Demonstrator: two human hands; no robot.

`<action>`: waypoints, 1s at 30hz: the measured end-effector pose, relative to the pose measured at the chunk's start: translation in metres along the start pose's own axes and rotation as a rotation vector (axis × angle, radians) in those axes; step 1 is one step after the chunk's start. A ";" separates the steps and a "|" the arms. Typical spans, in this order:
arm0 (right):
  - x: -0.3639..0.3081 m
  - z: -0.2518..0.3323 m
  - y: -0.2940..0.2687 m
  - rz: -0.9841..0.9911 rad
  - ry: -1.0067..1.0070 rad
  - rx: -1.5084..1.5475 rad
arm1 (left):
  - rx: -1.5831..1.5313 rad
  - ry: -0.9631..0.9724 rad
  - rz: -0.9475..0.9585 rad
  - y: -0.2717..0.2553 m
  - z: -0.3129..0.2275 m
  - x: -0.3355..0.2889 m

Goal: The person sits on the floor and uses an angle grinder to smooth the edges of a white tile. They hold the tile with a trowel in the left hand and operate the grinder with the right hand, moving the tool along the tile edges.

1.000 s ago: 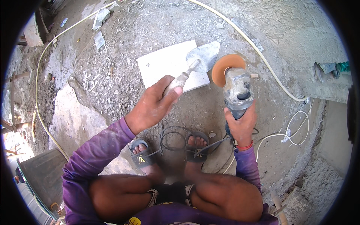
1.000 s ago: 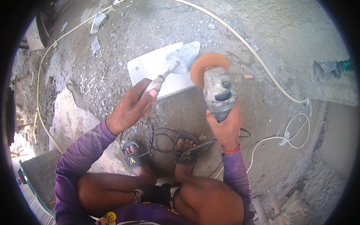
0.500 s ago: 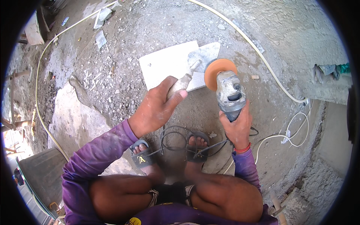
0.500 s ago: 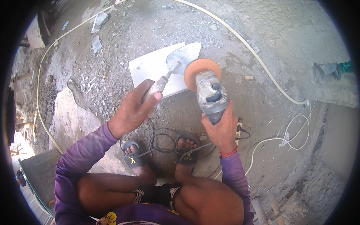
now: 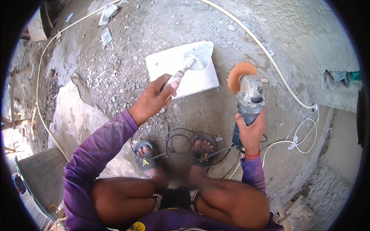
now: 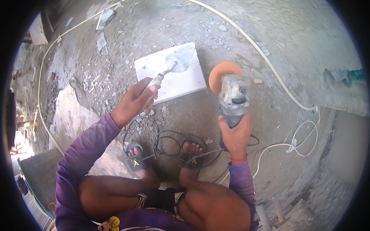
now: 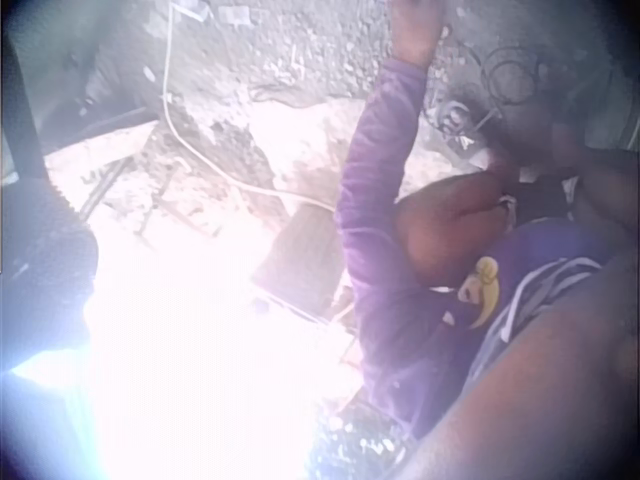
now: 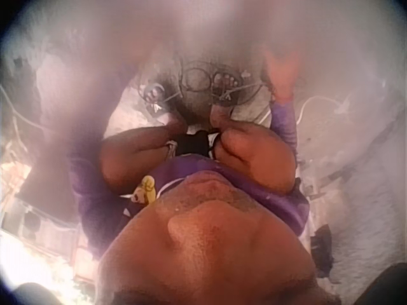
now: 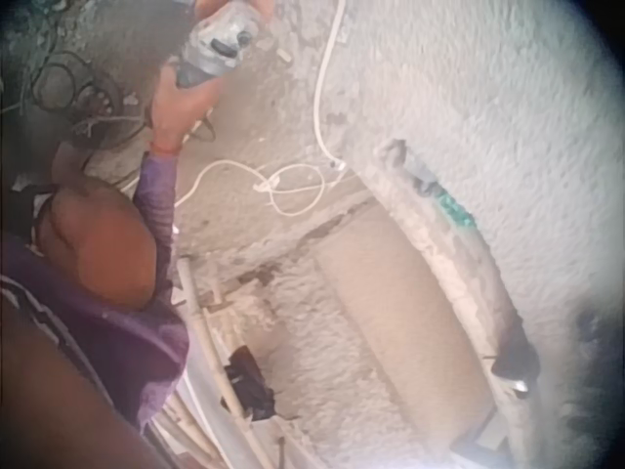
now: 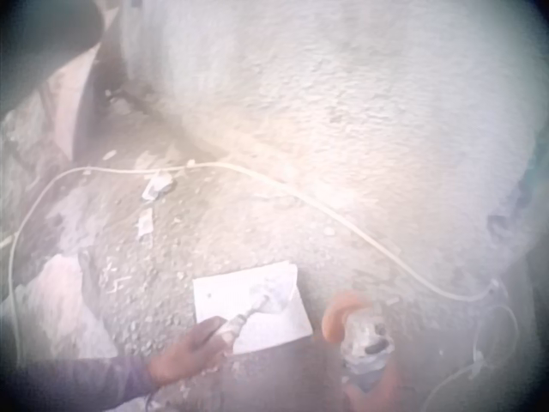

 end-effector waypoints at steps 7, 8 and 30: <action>-0.001 0.006 0.011 0.147 0.070 -0.010 | 0.082 -0.032 -0.001 0.010 0.010 0.001; -0.002 0.006 0.013 0.171 0.086 -0.017 | 0.102 -0.014 0.001 0.015 0.010 0.002; -0.025 -0.035 0.019 0.316 0.168 -0.236 | 0.308 0.061 0.075 0.073 0.051 0.058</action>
Point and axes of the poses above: each hand's wrist, its own x-axis towards the middle knuckle, its own y-axis out of the palm, z = x × y, the point moved 8 cm from there along x, towards the middle knuckle, and after that the axes turned 4 degrees about -y, right-handed, at the moved point
